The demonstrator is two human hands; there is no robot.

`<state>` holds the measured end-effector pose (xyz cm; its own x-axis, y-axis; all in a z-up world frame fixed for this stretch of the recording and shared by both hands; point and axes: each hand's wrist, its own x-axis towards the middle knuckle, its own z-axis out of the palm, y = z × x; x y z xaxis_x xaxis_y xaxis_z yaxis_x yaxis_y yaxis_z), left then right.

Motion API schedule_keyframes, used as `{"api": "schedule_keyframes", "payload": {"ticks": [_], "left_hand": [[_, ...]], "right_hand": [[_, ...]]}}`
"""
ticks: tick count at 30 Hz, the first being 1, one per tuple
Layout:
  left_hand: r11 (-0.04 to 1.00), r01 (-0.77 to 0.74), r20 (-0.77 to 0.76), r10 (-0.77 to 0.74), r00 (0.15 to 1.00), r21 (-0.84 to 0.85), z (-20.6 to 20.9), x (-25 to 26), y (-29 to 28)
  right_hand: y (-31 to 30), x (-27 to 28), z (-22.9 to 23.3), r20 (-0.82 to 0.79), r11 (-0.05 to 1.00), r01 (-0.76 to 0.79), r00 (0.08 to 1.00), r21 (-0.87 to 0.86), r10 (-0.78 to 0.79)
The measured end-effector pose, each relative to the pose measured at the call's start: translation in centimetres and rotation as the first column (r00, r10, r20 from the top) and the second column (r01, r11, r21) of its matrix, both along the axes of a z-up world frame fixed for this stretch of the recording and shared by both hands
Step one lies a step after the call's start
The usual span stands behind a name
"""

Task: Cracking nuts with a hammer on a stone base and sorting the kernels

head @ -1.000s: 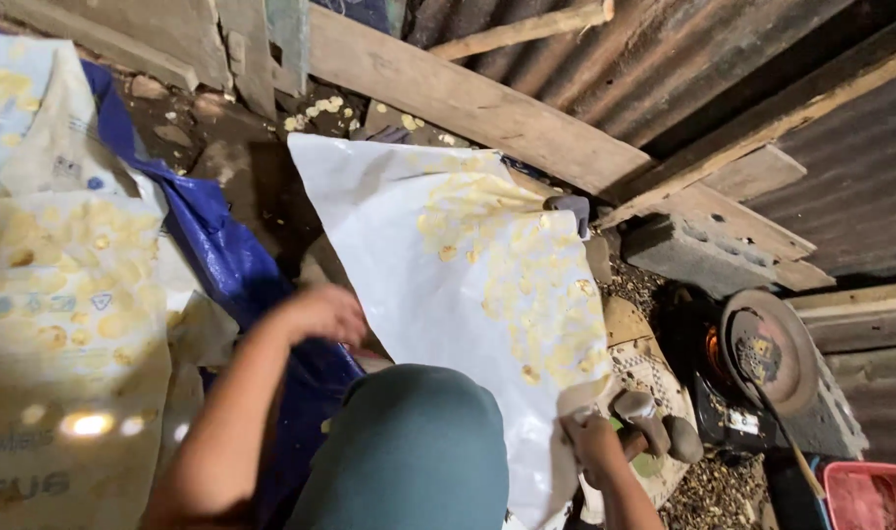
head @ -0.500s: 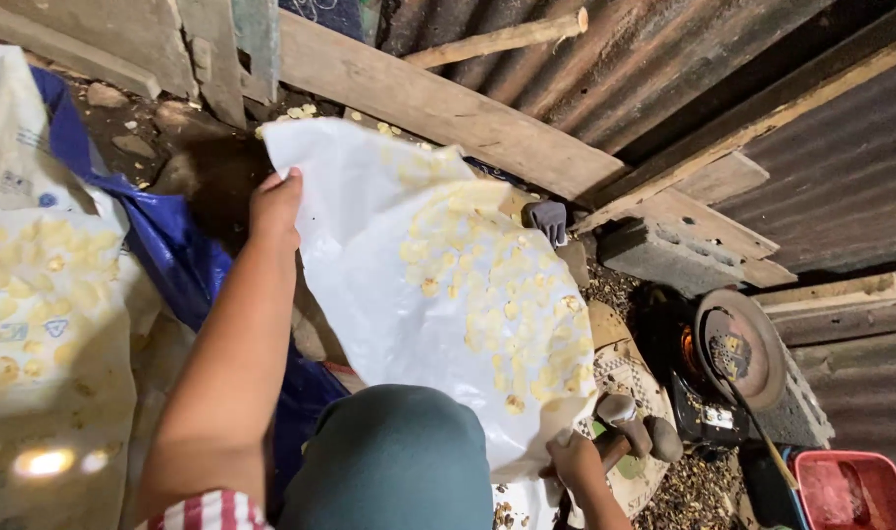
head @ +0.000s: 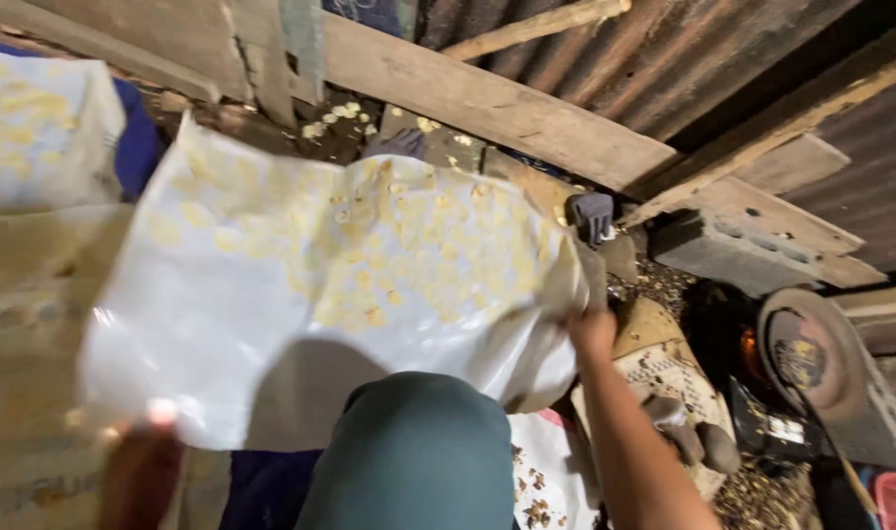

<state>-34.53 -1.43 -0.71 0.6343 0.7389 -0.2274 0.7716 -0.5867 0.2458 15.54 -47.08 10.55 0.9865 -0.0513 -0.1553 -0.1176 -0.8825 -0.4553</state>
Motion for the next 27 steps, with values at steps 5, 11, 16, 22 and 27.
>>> {"api": "schedule_keyframes", "payload": {"ticks": [5,11,16,22,27], "left_hand": [[0.629,0.228,0.334,0.054,0.941,-0.744,-17.4,-1.5,-8.3],[-0.152,0.059,-0.047,0.61,0.791,-0.987,-0.1,24.3,-17.3],[-0.349,0.347,0.045,0.646,0.762,-0.871,0.0,32.8,-17.4],[0.007,0.667,0.632,0.328,0.702,-0.745,14.4,28.6,-14.9],[0.242,0.642,0.686,0.257,0.681,-0.727,7.4,26.6,-9.7]], "right_hand": [[11.1,-0.8,11.4,0.457,0.925,-0.374,0.813,-0.065,0.36],[14.4,-15.6,14.8,0.097,0.337,-0.869,0.395,0.362,0.913],[14.5,-16.0,15.3,0.21,0.45,-0.856,0.503,0.254,0.838],[11.9,-12.8,13.6,0.556,0.678,-0.677,0.694,0.286,0.458],[6.2,-13.5,18.0,0.516,0.623,-0.691,0.708,0.365,0.482]]}}
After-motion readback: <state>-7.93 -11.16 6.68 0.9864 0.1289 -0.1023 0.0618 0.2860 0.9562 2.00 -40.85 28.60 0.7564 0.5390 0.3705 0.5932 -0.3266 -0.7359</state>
